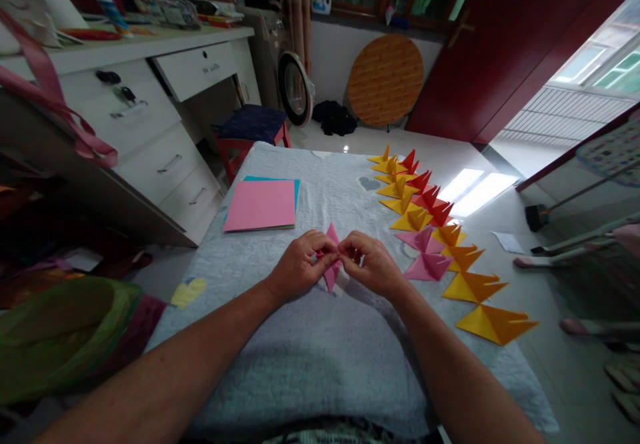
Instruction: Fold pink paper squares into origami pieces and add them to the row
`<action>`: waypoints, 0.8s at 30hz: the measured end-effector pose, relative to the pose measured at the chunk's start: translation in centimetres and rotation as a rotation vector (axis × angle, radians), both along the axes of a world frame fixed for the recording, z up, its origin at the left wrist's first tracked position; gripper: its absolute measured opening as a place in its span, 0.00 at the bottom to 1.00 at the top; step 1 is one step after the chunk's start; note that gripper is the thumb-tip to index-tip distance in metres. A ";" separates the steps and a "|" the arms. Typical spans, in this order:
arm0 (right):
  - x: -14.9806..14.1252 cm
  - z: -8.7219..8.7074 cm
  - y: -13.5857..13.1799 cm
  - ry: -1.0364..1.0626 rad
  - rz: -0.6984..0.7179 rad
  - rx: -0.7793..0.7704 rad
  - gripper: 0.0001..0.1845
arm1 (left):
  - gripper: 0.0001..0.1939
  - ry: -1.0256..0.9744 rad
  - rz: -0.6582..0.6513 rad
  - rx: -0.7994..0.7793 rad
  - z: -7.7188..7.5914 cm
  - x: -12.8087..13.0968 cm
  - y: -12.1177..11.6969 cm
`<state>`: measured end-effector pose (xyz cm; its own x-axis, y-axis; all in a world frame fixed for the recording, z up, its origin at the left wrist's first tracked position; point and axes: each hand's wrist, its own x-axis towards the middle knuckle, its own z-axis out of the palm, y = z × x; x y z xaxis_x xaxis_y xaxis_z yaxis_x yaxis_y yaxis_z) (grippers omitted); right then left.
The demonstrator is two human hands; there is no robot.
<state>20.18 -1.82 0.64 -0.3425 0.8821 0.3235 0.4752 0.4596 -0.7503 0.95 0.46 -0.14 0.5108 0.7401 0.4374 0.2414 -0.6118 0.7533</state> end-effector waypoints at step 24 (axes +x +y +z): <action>0.2 0.4 -0.2 -0.049 -0.030 0.063 0.07 | 0.07 0.016 0.020 -0.072 -0.4 0.3 0.2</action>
